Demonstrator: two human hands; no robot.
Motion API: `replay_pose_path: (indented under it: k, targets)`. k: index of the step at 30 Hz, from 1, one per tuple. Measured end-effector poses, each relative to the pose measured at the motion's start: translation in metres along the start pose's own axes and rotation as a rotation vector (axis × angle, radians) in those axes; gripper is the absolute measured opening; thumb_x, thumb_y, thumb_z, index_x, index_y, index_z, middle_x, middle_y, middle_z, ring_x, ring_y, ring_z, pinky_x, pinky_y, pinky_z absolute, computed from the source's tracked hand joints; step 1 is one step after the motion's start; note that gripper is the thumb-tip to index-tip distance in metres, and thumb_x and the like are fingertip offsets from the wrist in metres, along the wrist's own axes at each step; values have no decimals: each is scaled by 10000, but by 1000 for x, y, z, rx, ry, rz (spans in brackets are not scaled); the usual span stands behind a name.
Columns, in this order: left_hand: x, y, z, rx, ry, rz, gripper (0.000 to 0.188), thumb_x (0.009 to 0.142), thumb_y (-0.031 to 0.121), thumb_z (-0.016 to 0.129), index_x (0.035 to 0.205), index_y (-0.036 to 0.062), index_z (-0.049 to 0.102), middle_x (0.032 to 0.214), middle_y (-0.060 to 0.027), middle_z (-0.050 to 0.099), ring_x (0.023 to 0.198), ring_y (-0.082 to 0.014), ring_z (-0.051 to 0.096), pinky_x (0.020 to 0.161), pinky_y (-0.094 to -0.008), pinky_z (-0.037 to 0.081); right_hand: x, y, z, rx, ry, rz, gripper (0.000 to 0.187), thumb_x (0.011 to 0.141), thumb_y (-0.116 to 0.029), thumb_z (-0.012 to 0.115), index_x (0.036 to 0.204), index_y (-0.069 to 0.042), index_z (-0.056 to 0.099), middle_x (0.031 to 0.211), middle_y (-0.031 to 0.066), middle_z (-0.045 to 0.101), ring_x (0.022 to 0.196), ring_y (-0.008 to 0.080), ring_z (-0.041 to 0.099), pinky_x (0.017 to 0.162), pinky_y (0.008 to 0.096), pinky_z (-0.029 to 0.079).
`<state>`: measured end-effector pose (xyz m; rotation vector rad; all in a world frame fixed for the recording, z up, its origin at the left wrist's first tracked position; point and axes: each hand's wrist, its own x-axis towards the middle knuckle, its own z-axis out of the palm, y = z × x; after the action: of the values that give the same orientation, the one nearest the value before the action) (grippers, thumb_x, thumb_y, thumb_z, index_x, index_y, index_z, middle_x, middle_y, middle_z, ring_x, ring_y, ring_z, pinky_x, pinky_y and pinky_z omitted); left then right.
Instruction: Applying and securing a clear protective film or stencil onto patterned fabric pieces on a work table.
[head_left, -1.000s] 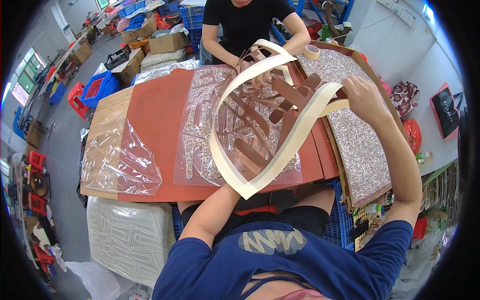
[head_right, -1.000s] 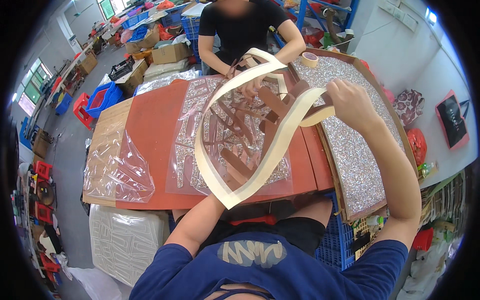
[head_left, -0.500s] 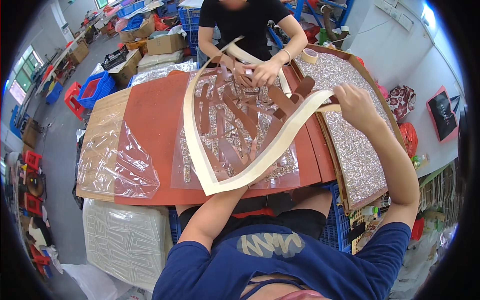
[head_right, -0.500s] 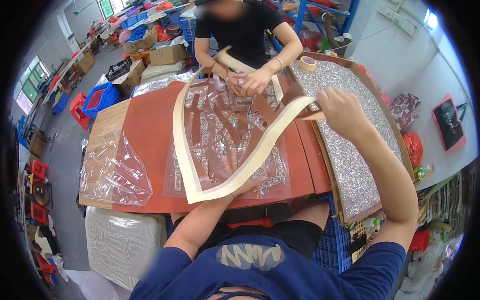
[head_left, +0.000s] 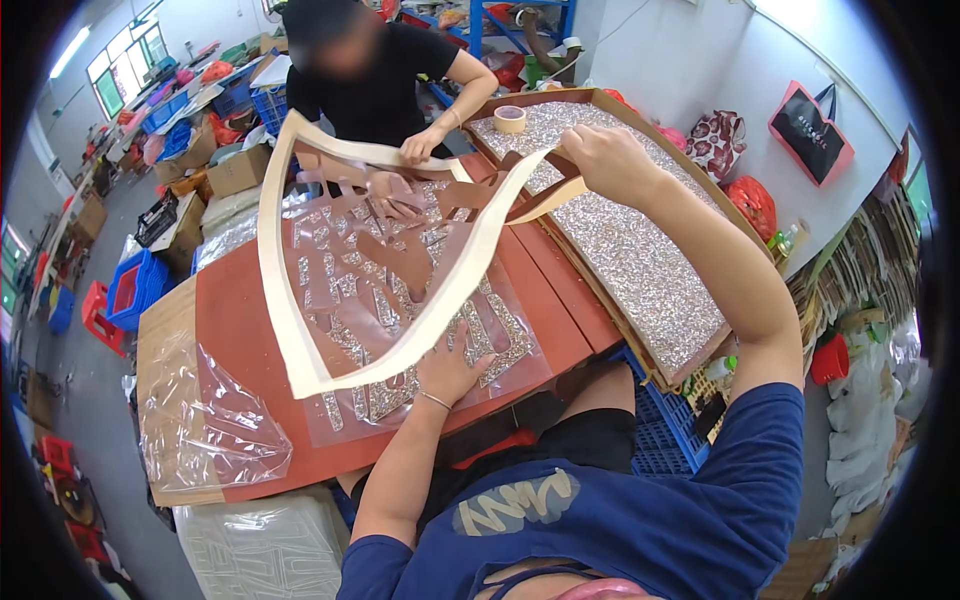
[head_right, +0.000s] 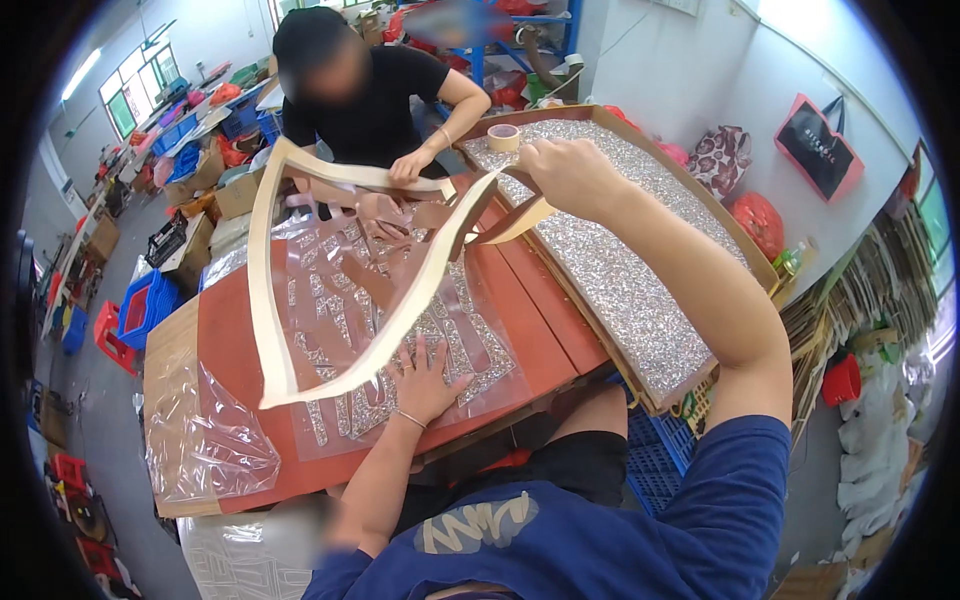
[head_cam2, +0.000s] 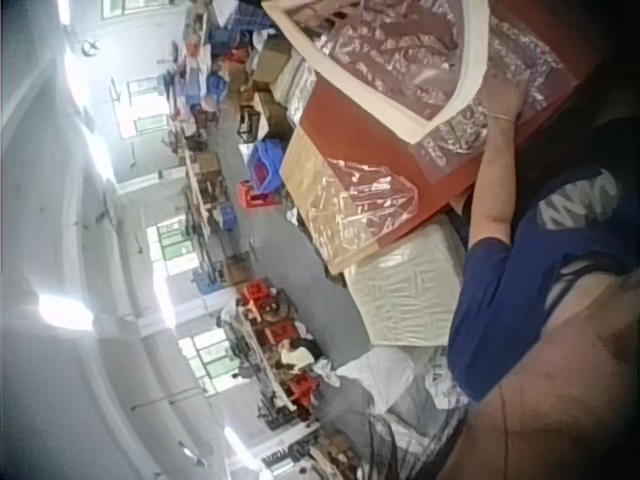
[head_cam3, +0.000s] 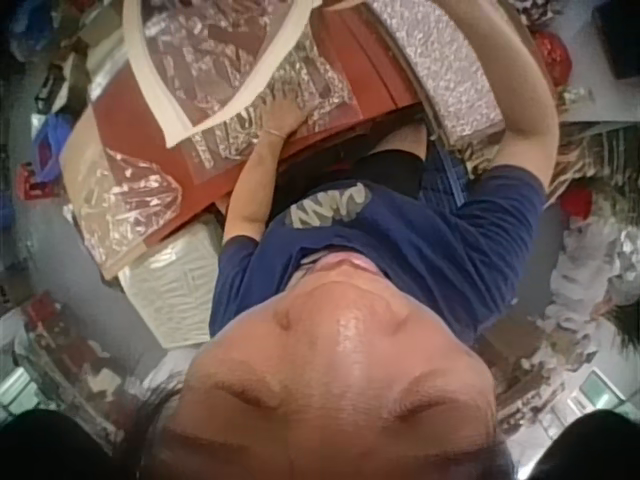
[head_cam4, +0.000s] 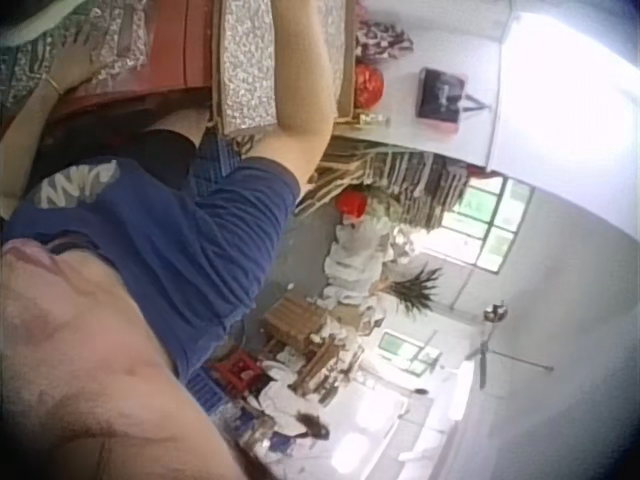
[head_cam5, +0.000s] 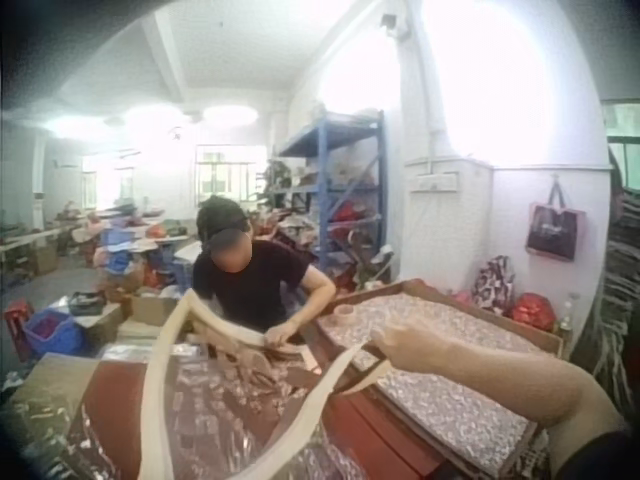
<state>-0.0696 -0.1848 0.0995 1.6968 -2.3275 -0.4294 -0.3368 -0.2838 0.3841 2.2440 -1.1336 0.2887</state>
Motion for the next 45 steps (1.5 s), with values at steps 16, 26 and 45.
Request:
replay_pose_path:
  k: [16, 26, 45]
  targets:
    - [4, -8, 4, -72, 66, 85, 837, 763, 576, 605, 1429, 155, 323, 1495, -165, 230, 1368, -461, 113, 1101, -588, 53, -15, -14, -15, 119, 0, -68, 109, 775, -85, 562, 832, -35, 483, 749, 97, 530, 718, 282, 578, 621, 397, 459]
    - [-1, 0, -5, -147, 177, 124, 770, 748, 587, 607, 1368, 167, 426, 1426, -131, 375, 1334, -354, 302, 1064, -635, 105, -64, 57, -18, 13, -36, 87, 111, 782, -98, 559, 882, -52, 543, 814, 117, 575, 768, 303, 601, 671, 407, 480]
    - [16, 2, 3, 77, 74, -145, 841, 784, 720, 426, 1435, 198, 316, 1501, -223, 170, 1374, -487, 34, 1020, -694, -20, -287, 119, 102, 337, -123, 423, 307, 970, -120, 419, 1242, -5, 504, 1180, 184, 567, 1129, 341, 522, 965, 343, 402]
